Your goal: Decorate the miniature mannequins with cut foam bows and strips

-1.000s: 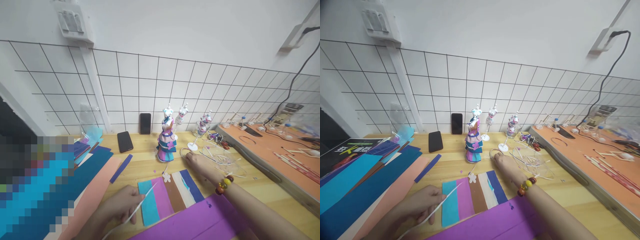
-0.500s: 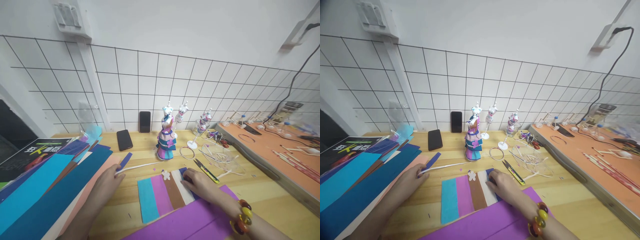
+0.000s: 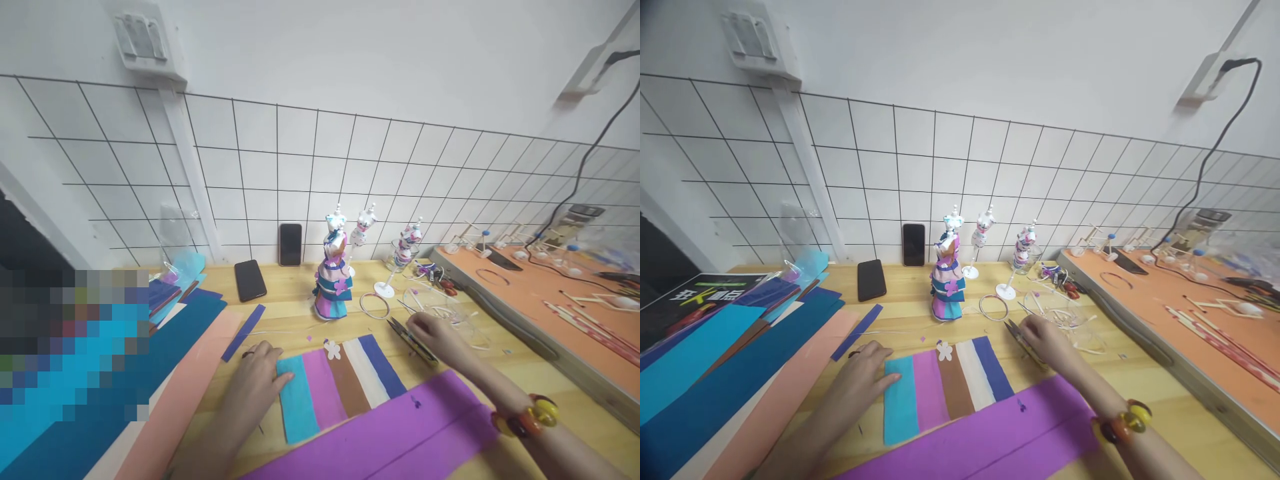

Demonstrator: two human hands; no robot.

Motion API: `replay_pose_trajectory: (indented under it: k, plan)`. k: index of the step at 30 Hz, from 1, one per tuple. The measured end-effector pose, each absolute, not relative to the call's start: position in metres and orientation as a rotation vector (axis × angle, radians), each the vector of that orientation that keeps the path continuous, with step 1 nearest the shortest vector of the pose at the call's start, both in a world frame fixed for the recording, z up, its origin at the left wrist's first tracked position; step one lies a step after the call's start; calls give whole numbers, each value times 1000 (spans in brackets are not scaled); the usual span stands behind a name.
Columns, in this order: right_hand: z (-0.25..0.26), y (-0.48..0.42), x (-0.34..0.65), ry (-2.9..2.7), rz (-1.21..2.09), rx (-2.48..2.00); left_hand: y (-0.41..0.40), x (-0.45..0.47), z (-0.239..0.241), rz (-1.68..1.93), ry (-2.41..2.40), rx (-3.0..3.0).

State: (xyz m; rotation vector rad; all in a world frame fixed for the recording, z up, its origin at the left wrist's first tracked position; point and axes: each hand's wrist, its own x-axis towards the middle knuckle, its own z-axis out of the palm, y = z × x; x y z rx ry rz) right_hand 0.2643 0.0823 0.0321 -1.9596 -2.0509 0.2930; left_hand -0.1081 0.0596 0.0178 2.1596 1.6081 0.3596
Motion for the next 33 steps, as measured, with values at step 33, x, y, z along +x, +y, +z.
replay_pose_trajectory:
  k: [33]
  plan:
    - [19, 89, 197, -1864, 1034, -1733, 61, -107, 30, 774, 1194, 955]
